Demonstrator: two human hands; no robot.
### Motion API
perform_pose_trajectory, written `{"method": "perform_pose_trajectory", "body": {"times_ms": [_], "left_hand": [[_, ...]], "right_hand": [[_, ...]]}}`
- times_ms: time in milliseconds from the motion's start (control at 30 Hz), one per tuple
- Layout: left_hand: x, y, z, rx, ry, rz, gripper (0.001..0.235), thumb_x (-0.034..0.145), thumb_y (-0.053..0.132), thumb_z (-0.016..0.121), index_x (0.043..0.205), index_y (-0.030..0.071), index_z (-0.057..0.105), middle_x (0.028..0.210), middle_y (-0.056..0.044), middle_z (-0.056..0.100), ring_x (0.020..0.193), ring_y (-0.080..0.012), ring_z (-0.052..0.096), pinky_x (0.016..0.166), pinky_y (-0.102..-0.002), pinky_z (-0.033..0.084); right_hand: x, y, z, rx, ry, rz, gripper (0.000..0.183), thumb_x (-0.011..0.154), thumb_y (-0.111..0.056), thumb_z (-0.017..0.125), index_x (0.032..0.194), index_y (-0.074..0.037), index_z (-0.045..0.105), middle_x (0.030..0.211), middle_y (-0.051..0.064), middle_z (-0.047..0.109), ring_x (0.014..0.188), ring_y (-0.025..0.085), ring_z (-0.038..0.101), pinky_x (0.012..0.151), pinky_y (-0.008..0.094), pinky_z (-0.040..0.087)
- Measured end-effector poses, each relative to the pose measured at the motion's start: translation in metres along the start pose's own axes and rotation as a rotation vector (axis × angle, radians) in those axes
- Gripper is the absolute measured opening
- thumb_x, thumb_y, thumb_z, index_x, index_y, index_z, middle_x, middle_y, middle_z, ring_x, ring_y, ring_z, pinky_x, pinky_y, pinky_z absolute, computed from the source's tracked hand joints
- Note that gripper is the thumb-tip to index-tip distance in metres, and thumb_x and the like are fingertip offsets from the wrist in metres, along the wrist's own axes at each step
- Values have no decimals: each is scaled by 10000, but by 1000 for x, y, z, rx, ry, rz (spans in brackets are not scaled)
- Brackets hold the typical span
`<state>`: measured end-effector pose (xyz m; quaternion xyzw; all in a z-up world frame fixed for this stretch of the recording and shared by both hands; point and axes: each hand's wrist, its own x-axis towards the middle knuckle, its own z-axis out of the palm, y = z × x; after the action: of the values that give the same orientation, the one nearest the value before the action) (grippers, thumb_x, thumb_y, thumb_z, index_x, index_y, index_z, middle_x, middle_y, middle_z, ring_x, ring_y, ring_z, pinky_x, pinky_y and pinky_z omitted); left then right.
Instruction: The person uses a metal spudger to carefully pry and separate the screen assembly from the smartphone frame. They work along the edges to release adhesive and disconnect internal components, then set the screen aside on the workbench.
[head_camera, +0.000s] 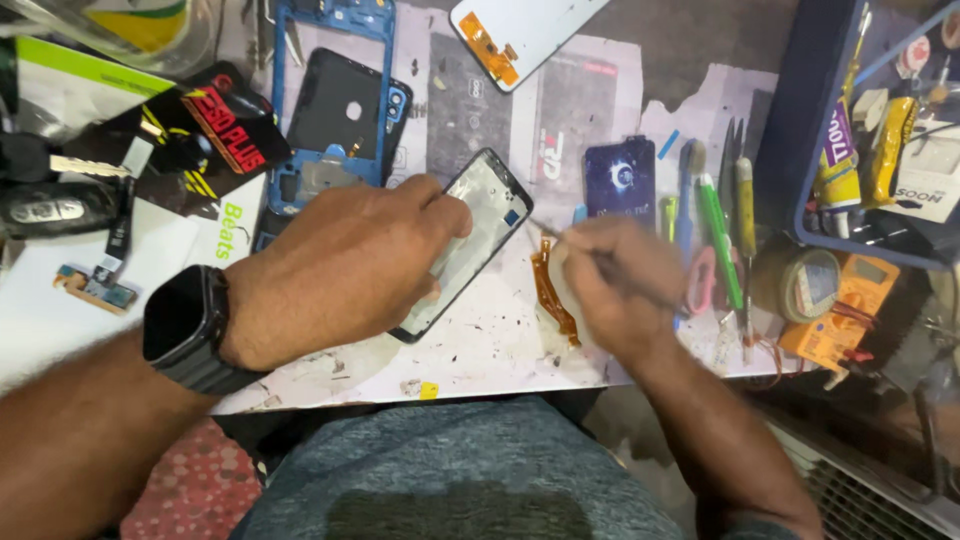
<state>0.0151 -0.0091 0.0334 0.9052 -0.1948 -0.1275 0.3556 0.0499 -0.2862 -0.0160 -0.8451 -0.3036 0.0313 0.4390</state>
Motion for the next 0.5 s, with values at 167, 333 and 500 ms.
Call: {"method": "perform_pose_trajectory", "body": {"times_ms": [167,333,500], "left_hand": [[1,1,-3,-16,-49,-60,472,723,105,796,1153,11,626,1023,-168,631,788,-366,681,643,-470,547],[0,0,-4,3,-5,-17,455,716,111,800,1125,9,629,1013,-170,636,806,-389,675,661,-490,539],[0,1,-2,2,-9,-15,434,727,118,798,1105,-4,622,1014,-175,632,818,-383,679,670,-485,543]], "right_hand": [[5,-5,-1,74,1,-40,120,916,31,713,1018,-18,673,930,104,720,773,170,707,669,284,558],[13,-1,-7,-122,64,-119,140,890,43,715,1014,-15,687,965,137,728,807,213,718,678,305,559],[15,-6,-10,-162,1,-126,157,884,38,723,1019,-28,677,971,135,719,860,259,718,769,349,560]]}}
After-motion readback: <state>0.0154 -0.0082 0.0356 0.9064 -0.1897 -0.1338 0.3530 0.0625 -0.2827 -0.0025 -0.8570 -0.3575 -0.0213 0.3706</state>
